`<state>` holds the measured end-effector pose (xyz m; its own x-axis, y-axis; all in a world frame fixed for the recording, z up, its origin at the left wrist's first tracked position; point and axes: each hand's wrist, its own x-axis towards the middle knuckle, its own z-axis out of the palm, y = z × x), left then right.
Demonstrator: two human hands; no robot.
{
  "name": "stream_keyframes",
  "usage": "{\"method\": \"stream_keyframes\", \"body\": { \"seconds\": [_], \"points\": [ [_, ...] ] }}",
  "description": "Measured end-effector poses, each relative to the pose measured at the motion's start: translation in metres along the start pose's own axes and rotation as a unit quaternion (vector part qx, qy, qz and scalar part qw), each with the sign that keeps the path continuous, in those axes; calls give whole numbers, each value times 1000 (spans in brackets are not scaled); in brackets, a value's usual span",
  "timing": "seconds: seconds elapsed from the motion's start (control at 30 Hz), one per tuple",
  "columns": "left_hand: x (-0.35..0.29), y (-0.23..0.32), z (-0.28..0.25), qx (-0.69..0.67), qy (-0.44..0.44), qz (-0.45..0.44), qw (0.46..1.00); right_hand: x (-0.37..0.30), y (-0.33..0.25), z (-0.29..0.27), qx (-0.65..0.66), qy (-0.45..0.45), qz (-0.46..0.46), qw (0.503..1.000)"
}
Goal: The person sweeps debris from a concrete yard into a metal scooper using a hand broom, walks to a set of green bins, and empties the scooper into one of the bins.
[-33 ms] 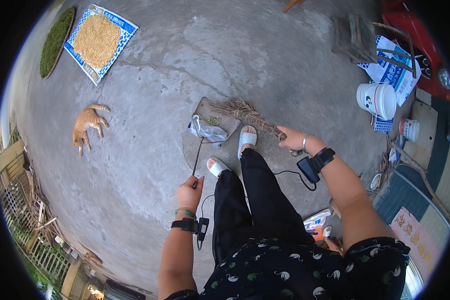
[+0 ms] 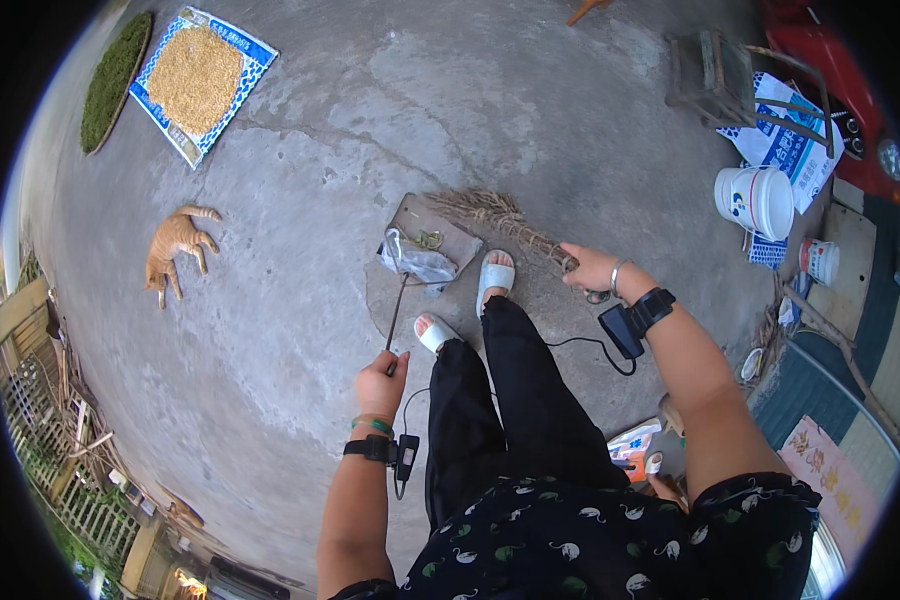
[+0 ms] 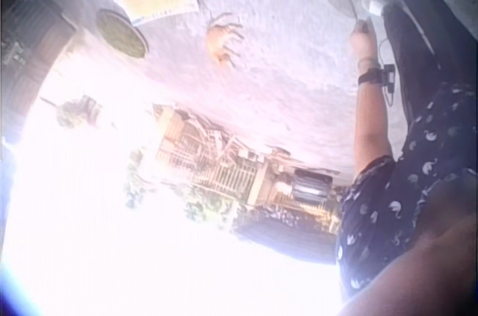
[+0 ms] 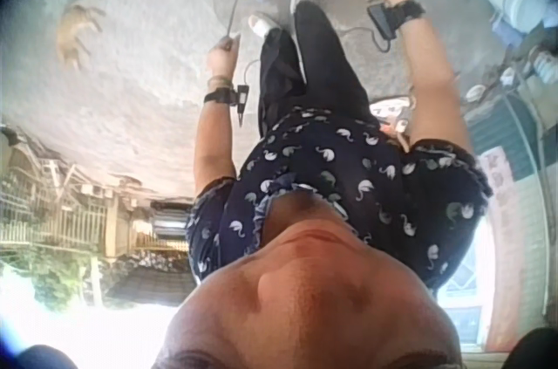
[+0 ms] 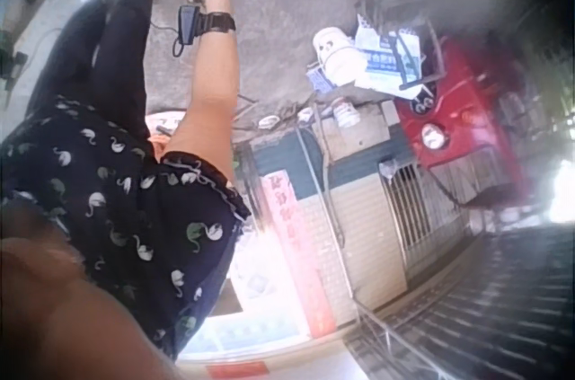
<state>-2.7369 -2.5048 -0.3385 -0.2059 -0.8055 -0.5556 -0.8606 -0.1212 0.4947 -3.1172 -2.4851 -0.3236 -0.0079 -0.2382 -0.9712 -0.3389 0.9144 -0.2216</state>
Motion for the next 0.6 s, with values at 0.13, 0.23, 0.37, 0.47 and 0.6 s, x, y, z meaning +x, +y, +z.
{"method": "stream_keyframes", "body": {
  "seconds": [0.13,0.23,0.37,0.47,0.6],
  "points": [
    [-1,-1,3,7,-6,2,1000,54,0,-1,52,59,14,997],
    [2,5,3,15,-9,14,1000,109,6,34,39,119,50,991],
    [-2,5,8,-14,9,-1,1000,76,-9,110,-89,46,96,990],
    [0,22,13,-6,28,31,999,60,31,136,-79,-37,93,992],
    [-3,28,13,-15,32,30,999,-1,27,94,45,-49,25,997]
  ]
}}
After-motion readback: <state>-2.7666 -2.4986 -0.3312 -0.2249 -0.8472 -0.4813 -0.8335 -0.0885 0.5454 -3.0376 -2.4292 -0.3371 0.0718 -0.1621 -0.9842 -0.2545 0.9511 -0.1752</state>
